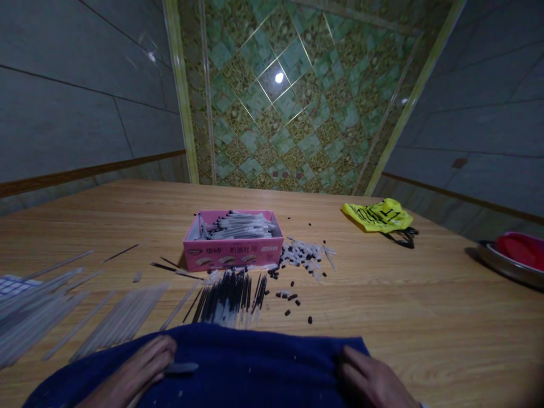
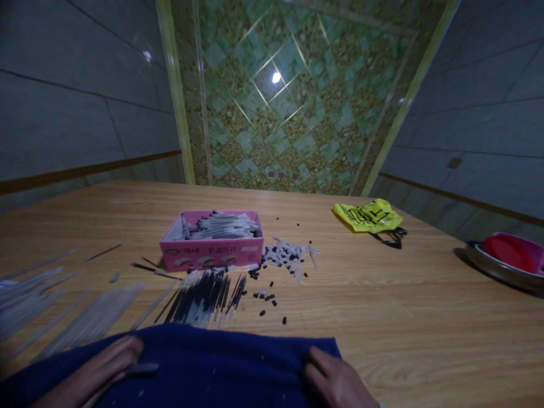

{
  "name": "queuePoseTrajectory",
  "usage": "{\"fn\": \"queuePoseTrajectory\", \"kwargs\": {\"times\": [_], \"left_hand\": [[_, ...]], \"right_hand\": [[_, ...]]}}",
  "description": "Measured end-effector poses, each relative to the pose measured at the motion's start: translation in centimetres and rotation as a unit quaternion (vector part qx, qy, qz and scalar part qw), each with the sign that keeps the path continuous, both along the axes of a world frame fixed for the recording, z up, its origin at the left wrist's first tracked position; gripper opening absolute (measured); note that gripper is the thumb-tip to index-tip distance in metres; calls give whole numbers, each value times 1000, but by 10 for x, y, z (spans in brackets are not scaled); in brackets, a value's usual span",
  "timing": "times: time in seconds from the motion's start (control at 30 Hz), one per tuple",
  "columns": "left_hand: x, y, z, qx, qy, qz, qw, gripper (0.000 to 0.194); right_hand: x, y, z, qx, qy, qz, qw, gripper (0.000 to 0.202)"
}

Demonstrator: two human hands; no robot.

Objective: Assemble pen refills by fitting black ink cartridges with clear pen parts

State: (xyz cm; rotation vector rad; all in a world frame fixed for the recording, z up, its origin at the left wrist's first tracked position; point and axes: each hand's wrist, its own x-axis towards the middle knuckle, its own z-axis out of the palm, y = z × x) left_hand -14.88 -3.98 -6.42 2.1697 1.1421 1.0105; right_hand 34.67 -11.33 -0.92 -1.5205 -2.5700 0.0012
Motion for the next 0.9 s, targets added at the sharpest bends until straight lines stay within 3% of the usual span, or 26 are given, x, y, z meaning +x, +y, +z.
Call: {"fn": "queuePoseTrajectory", "kwargs": {"times": [0.13, 0.27, 0.37, 0.43, 0.53, 0.57, 0.63, 0.7, 0.77, 0.83, 0.9], "left_hand": [[12, -8, 19, -111, -126, 27, 985, 25], [14, -14, 26, -114, -63, 73, 989, 29], [19, -16, 35, -154, -28, 118, 981, 30], [29, -17, 46, -174, -36, 158, 971, 31], [60, -19, 69, -177, -85, 205, 959, 35], [73, -20, 77, -189, -125, 212, 951, 34], [102, -20, 93, -244, -205, 142, 937, 30], [129, -16, 105, -297, -334, 105, 888, 25], [151, -7, 110, -328, -469, 104, 814, 14], [165, 4, 109, -348, -576, 104, 732, 7], [173, 17, 102, -375, -664, 108, 638, 17]], "right_hand": [[-9, 48, 46, -18, -35, -7, 999, 20], [-37, 64, 80, -13, -95, -38, 995, 11], [-78, 59, 97, 2, -37, 5, 999, 12], [-108, 55, 90, -19, 23, 69, 997, 13], [-146, 48, 47, -25, 59, 80, 995, 67], [-155, 45, 26, -18, 44, 62, 997, 69], [-171, 40, -13, -16, 22, 37, 999, 34], [-182, 36, -39, -44, 20, 28, 998, 14], [-186, 34, -45, -83, 13, 16, 996, 14], [-185, 34, -32, -120, 2, 2, 993, 17], [-180, 37, -9, -142, 0, 4, 990, 10]]}}
